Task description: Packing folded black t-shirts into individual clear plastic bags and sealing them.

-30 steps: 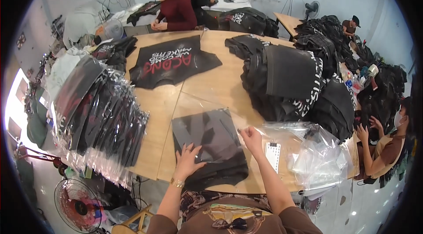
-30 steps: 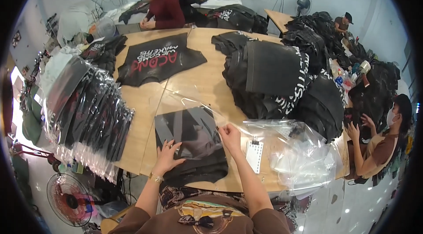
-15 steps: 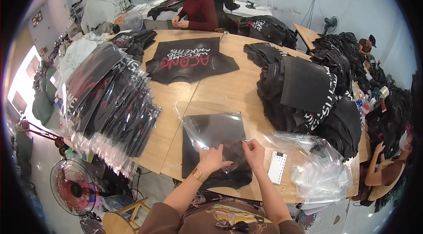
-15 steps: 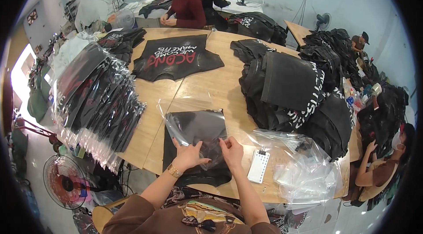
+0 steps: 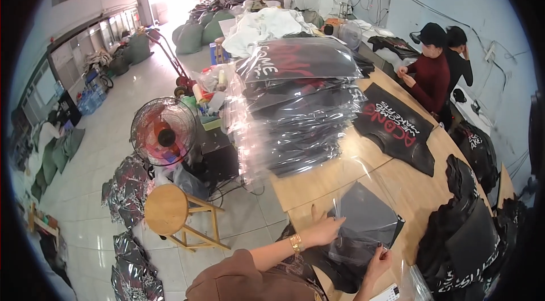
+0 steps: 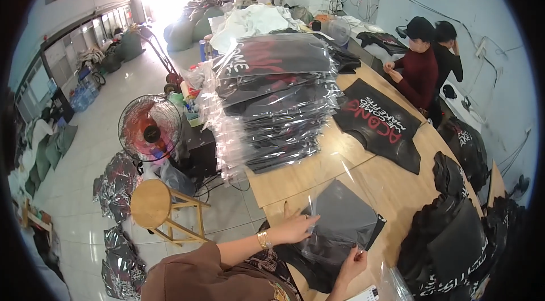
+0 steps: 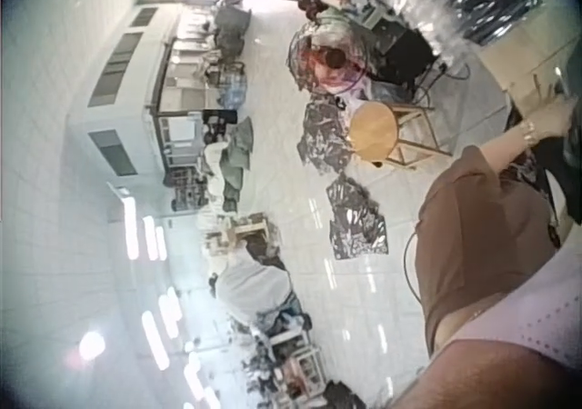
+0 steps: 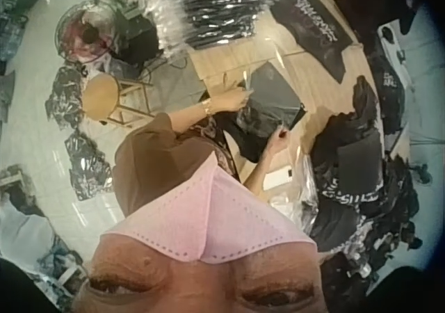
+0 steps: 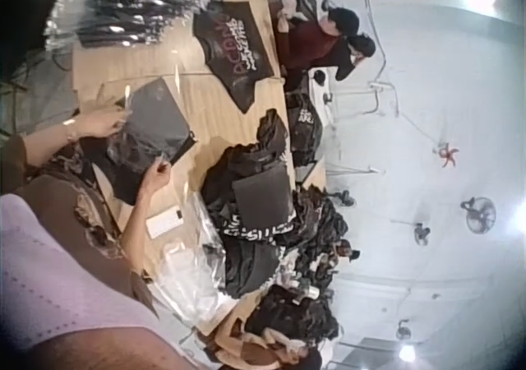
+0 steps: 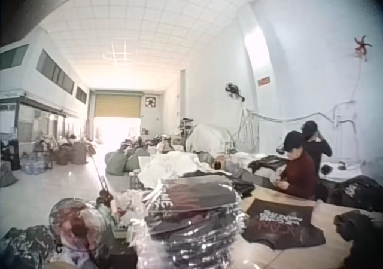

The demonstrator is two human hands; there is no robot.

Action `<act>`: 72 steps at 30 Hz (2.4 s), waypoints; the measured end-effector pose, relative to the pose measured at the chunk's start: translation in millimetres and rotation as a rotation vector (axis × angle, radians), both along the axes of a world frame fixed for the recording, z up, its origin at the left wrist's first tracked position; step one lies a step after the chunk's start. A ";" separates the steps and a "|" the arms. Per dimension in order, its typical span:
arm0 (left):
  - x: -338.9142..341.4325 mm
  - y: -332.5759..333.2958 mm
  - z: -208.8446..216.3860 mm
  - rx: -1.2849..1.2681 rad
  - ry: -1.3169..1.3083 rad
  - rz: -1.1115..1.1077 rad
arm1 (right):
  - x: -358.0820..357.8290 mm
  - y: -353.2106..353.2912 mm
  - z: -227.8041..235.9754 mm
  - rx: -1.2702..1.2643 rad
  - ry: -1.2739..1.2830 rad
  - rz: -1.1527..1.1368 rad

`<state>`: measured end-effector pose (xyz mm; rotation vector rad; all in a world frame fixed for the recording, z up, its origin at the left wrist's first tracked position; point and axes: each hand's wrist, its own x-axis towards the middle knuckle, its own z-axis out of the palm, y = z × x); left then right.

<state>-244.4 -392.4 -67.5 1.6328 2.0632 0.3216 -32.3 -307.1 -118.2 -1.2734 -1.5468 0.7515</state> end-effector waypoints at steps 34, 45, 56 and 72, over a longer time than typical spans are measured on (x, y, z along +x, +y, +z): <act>21.4 44.7 29.3 0.489 -0.133 -0.180 | -3.0 -39.3 70.7 0.193 -0.419 0.142; 49.5 24.8 -8.6 0.593 0.279 -0.266 | 5.6 -24.8 23.4 -0.067 -0.293 -0.108; -1.4 -14.5 -22.8 0.401 0.347 -0.100 | 24.8 -38.0 -2.5 -0.063 -0.613 -0.061; -19.7 43.2 -27.3 0.688 0.360 -0.088 | 31.2 -4.6 -0.4 -0.430 -0.171 -0.037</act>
